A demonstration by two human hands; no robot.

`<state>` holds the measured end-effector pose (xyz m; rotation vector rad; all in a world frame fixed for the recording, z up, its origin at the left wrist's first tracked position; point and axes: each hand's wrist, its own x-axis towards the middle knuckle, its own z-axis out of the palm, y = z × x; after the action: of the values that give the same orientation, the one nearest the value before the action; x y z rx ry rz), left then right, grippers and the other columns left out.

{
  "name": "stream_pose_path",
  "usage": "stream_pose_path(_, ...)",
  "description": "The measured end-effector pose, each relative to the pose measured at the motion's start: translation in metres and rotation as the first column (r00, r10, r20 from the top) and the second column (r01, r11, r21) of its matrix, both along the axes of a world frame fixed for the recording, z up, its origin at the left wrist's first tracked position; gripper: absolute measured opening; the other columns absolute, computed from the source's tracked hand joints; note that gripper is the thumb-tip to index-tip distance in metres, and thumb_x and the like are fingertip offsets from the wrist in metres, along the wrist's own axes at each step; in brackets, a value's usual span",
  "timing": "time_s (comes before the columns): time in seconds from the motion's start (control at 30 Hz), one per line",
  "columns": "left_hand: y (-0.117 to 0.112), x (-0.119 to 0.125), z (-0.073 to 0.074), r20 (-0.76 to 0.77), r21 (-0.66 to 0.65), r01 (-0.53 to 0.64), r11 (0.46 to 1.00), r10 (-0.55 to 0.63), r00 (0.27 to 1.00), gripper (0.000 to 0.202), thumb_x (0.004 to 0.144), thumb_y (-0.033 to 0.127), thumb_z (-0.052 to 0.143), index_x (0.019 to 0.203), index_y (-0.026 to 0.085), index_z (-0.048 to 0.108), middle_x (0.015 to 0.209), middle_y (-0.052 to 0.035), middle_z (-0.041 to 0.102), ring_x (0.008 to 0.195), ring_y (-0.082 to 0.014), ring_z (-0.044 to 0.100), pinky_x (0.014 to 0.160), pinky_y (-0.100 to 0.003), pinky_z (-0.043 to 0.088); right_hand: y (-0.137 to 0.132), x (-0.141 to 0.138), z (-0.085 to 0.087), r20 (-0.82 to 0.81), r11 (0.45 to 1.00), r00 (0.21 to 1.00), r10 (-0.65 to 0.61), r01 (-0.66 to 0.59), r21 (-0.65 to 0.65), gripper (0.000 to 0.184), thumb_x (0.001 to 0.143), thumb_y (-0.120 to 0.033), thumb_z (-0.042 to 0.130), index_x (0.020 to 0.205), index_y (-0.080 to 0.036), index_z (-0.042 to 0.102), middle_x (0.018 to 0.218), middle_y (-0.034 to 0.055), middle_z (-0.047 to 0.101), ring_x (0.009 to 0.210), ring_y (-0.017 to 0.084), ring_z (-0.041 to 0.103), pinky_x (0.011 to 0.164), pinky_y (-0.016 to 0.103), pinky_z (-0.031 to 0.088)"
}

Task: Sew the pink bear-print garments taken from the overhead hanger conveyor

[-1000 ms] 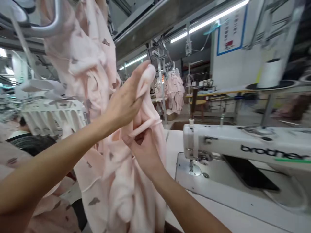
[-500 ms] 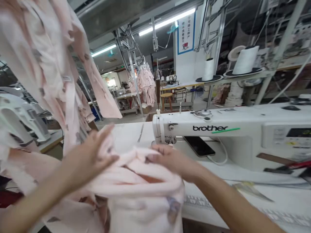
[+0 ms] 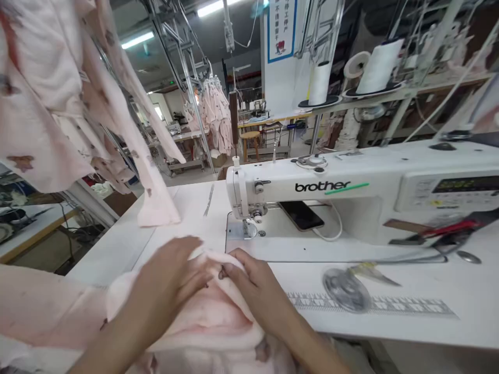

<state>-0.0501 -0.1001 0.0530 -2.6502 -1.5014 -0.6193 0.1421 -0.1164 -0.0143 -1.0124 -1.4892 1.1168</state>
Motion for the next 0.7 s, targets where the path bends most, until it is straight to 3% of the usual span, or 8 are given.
stream_pose_path(0.03,0.005,0.015,-0.012,0.071,-0.207,0.028,0.978,-0.013,0.997,0.024,0.085,0.038,0.046,0.094,0.020,0.058,0.088,-0.0056,0.065,0.085,-0.0236,0.060,0.075,-0.036,0.047,-0.003,0.001,-0.004,-0.026,0.999,1.000,-0.017,0.016,-0.043,0.030,0.092,-0.043,0.041,0.078,-0.020,0.055,0.075,-0.0019,0.056,0.073,0.017,0.052,0.067,0.024,0.037)
stream_pose_path(0.1,0.011,0.037,-0.042,0.286,-0.510,0.124,0.851,0.032,0.958,0.019,0.086,0.035,0.045,0.086,0.019,0.055,0.073,-0.0006,0.063,0.069,-0.0172,0.059,0.063,-0.027,0.045,-0.013,0.004,-0.021,-0.032,0.986,0.999,-0.042,0.037,-0.161,0.033,0.089,-0.044,0.042,0.074,-0.018,0.053,0.073,-0.0006,0.055,0.072,0.018,0.052,0.066,0.025,0.037)
stream_pose_path(0.2,0.007,0.043,-0.077,0.350,-0.671,0.097,0.735,0.199,0.915,0.017,0.080,0.034,0.053,0.079,0.018,0.057,0.063,0.0022,0.058,0.057,-0.0128,0.052,0.052,-0.021,0.038,-0.033,0.009,-0.047,-0.010,0.954,0.999,-0.044,0.039,-0.296,0.033,0.088,-0.044,0.041,0.071,-0.018,0.051,0.071,0.0006,0.054,0.071,0.019,0.052,0.064,0.026,0.038)
stream_pose_path(0.3,-0.004,0.035,-0.078,0.332,-0.660,0.123,0.741,0.140,0.933,0.013,0.080,0.028,0.053,0.078,0.018,0.062,0.070,-0.0001,0.060,0.065,-0.0132,0.054,0.055,-0.020,0.040,-0.048,0.017,-0.049,0.104,0.967,0.995,0.013,0.014,-0.256,0.036,0.093,-0.043,0.036,0.075,-0.018,0.055,0.071,0.0014,0.057,0.070,0.020,0.053,0.063,0.027,0.039)
stream_pose_path(0.4,-0.008,0.034,-0.062,0.441,-0.634,0.306,0.710,0.007,0.897,0.023,0.086,0.027,0.043,0.090,0.020,0.065,0.090,-0.0043,0.058,0.075,-0.0136,0.057,0.056,-0.018,0.045,-0.042,0.028,-0.029,0.235,0.995,0.968,-0.087,0.098,-0.035,0.032,0.095,-0.041,0.037,0.090,-0.020,0.061,0.087,0.0044,0.058,0.083,0.021,0.054,0.074,0.030,0.041)
stream_pose_path(0.47,-0.005,0.037,-0.055,0.463,-0.609,0.337,0.718,-0.022,0.886,0.030,0.089,0.030,0.036,0.096,0.022,0.064,0.093,-0.0046,0.054,0.064,-0.0106,0.055,0.052,-0.020,0.047,-0.030,0.030,-0.017,0.184,0.995,0.978,-0.094,0.087,0.043,0.025,0.094,-0.035,0.041,0.106,-0.023,0.060,0.104,0.0047,0.055,0.097,0.020,0.052,0.084,0.030,0.041)
stream_pose_path(0.57,0.000,0.042,-0.057,0.405,-0.521,0.231,0.822,0.001,0.914,0.026,0.089,0.030,0.037,0.093,0.023,0.062,0.089,-0.0025,0.053,0.052,-0.0084,0.051,0.050,-0.022,0.046,-0.013,0.024,-0.014,0.055,1.000,0.998,-0.009,0.009,-0.010,0.021,0.090,-0.029,0.048,0.104,-0.024,0.063,0.099,0.0031,0.057,0.093,0.019,0.055,0.084,0.030,0.044)
stream_pose_path(0.7,0.004,0.039,-0.063,0.349,-0.459,0.205,0.864,-0.037,0.936,0.018,0.087,0.025,0.045,0.088,0.023,0.062,0.085,-0.0021,0.058,0.076,-0.0152,0.058,0.062,-0.024,0.045,-0.001,0.017,-0.025,-0.069,0.978,0.997,-0.040,0.025,-0.207,0.013,0.081,-0.027,0.055,0.079,-0.019,0.065,0.076,0.0015,0.060,0.068,0.017,0.058,0.060,0.026,0.046)
